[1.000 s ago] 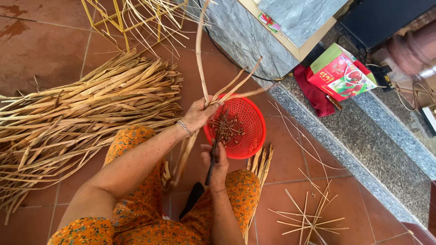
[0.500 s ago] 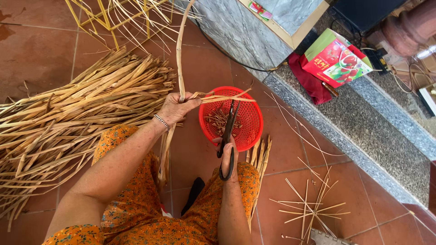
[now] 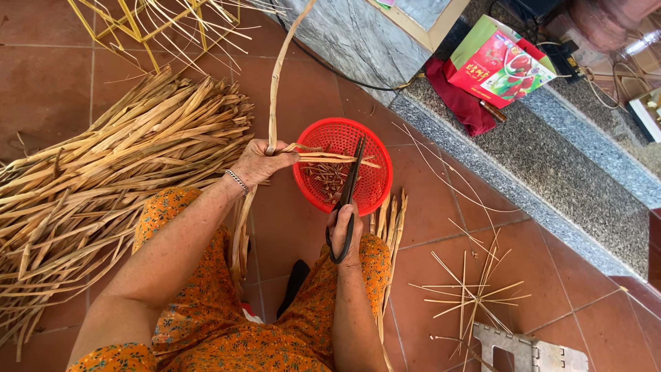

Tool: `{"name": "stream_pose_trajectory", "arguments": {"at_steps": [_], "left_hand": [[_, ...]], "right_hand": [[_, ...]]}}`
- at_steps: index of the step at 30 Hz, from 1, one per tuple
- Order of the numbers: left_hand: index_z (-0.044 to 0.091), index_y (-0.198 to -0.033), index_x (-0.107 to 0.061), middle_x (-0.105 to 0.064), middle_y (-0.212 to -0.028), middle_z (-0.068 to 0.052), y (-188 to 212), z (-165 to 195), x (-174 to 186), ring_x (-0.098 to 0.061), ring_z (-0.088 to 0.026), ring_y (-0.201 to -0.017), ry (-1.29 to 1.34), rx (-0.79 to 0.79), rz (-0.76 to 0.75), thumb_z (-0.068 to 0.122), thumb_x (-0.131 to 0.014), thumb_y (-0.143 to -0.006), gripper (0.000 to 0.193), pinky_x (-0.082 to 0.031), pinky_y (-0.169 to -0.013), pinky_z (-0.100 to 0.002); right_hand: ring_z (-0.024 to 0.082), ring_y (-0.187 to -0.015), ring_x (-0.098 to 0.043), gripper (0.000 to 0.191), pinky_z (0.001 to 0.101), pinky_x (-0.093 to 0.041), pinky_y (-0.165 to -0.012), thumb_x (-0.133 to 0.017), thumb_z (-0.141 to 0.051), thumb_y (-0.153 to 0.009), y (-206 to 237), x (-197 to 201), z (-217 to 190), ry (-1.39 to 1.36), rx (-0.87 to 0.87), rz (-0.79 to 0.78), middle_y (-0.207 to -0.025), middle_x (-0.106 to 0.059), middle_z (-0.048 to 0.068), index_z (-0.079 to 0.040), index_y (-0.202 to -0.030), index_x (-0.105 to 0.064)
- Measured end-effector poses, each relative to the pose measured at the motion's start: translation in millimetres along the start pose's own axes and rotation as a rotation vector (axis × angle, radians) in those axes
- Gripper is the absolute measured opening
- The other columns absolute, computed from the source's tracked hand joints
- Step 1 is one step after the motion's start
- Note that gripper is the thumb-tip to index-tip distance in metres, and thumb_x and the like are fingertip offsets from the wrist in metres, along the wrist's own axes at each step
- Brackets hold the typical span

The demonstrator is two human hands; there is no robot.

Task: The person sits on the floor weaving dried palm strips around a wire basket frame, tucking and tightening the strips by hand. They then take strips from a large pile, split and trim them with scissors over a red basket, and continue weaving the strips into the frame.

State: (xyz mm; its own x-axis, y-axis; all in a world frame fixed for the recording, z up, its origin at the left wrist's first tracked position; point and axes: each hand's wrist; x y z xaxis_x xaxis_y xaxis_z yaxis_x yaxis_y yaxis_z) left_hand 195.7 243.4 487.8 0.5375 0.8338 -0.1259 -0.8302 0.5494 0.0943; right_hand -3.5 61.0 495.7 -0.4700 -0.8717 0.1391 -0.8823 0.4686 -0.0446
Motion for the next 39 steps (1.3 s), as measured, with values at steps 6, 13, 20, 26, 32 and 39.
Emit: {"name": "stream_pose_trajectory", "arguments": {"at_steps": [6,13,20,26,32,39], "left_hand": [[0.008,-0.101,-0.082,-0.069,-0.077,0.011,5,11,-6,-0.057,0.002,-0.071,-0.015,-0.022,0.013,0.024,-0.081,-0.09,0.019,-0.048,-0.063,-0.018],[0.01,-0.112,-0.077,-0.043,-0.056,0.009,23,49,-11,-0.038,-0.003,-0.047,0.201,0.191,0.099,0.043,-0.066,-0.1,0.037,-0.031,-0.039,-0.021],[0.01,-0.119,-0.076,-0.033,-0.057,0.009,36,72,-12,-0.029,-0.004,-0.047,0.315,0.162,-0.054,0.035,-0.06,-0.103,0.034,-0.022,-0.04,-0.022],[0.006,-0.117,-0.075,-0.036,-0.055,0.007,36,61,1,-0.028,-0.005,-0.045,0.356,0.17,-0.25,0.03,-0.057,-0.104,0.033,-0.023,-0.041,-0.023],[0.002,-0.113,-0.075,-0.038,-0.055,0.005,35,47,8,-0.029,-0.006,-0.046,0.324,0.167,-0.386,0.028,-0.06,-0.104,0.032,-0.023,-0.041,-0.024],[0.002,-0.112,-0.075,-0.04,-0.056,0.006,39,49,12,-0.03,-0.005,-0.046,0.325,0.165,-0.343,0.028,-0.06,-0.102,0.032,-0.024,-0.041,-0.023]], "right_hand": [[0.008,-0.044,-0.043,0.077,0.0252,-0.036,-0.041,-0.032,-0.065,-0.104,6,1,-5,-0.097,-0.05,0.048,-0.055,-0.048,-0.001,0.003,-0.119,-0.064],[0.009,-0.046,-0.043,0.09,0.0252,-0.034,-0.043,-0.023,-0.075,-0.098,3,9,-1,-0.243,-0.19,-0.028,-0.058,-0.051,0.0,0.001,-0.126,-0.061],[0.011,-0.065,-0.053,0.095,0.0271,-0.041,-0.06,-0.02,-0.08,-0.097,3,-4,10,-0.294,-0.112,-0.269,-0.08,-0.063,0.003,-0.002,-0.141,-0.054],[0.012,-0.067,-0.054,0.095,0.0273,-0.044,-0.063,-0.02,-0.079,-0.096,-9,13,10,-0.326,-0.113,-0.257,-0.082,-0.064,0.003,-0.003,-0.143,-0.052],[0.013,-0.065,-0.054,0.095,0.0285,-0.045,-0.06,-0.023,-0.079,-0.099,-5,19,3,-0.276,-0.066,-0.21,-0.078,-0.063,0.005,0.002,-0.135,-0.054],[0.01,-0.062,-0.048,0.092,0.0268,-0.04,-0.056,-0.029,-0.078,-0.098,6,18,-3,-0.354,-0.027,-0.22,-0.076,-0.056,0.002,0.0,-0.142,-0.054]]}}
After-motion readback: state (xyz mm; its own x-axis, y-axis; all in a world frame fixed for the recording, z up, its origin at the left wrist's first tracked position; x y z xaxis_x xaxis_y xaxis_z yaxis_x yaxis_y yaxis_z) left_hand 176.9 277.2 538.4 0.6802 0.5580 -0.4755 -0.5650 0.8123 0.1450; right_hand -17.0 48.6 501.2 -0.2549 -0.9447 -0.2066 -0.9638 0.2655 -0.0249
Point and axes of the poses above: each hand's wrist, its own y-axis away from the middle knuckle, its own x-axis out of the back of the hand, z = x × y
